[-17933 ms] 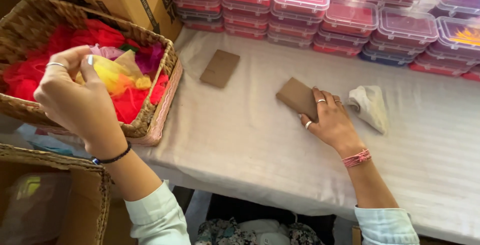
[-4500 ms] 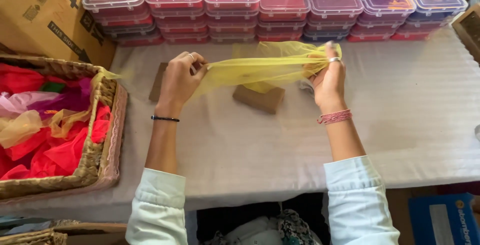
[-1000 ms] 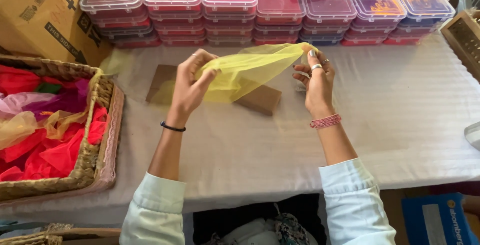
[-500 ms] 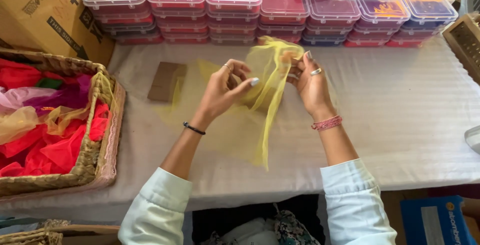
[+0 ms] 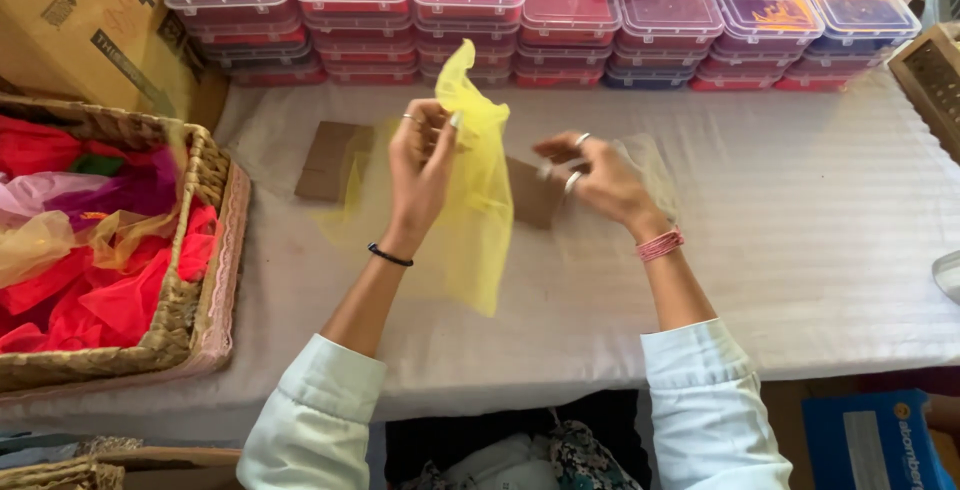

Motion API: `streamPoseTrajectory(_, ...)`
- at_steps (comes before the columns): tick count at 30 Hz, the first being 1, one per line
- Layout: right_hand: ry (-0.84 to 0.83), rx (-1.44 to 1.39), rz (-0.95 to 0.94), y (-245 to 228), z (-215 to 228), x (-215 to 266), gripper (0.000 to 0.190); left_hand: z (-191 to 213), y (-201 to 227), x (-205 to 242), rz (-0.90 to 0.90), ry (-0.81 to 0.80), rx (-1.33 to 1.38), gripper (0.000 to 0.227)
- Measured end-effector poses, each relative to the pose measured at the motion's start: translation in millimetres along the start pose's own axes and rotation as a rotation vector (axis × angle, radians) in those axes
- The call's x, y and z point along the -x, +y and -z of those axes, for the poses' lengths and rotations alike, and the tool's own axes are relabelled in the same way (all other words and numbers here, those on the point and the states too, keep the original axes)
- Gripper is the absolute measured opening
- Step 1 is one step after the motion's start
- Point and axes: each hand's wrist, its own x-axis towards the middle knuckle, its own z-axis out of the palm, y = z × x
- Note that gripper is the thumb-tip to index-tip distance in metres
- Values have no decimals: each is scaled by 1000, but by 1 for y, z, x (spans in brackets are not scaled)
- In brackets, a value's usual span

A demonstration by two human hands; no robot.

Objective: The person wraps rectangular blocks of soap in yellow mesh fabric by hand, pulling the fabric tight and securing it with small clear stickers. The finished bars are placed into a basket containing colorful tissue paper.

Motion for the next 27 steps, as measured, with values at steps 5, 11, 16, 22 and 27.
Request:
streamPoseTrajectory(5,-150,395,48,-10,-21,7,73,1,8,1,32,63,104,4)
streamPoseTrajectory(11,-42,585,74,-14,-27,9,78,-8,13,6,133,8,23,17)
streamPoseTrajectory(16,252,599,85,5,-2,2,68,-27,10,16,312,-179,218,42)
streamPoseTrajectory(22,600,-144,142,34,33,-3,59,-45,-39,45,224,-426,97,39)
streamPoseTrajectory(27,180,-1095,207,-12,35,17,80,-67,-7,60,-148,-504,-573,44)
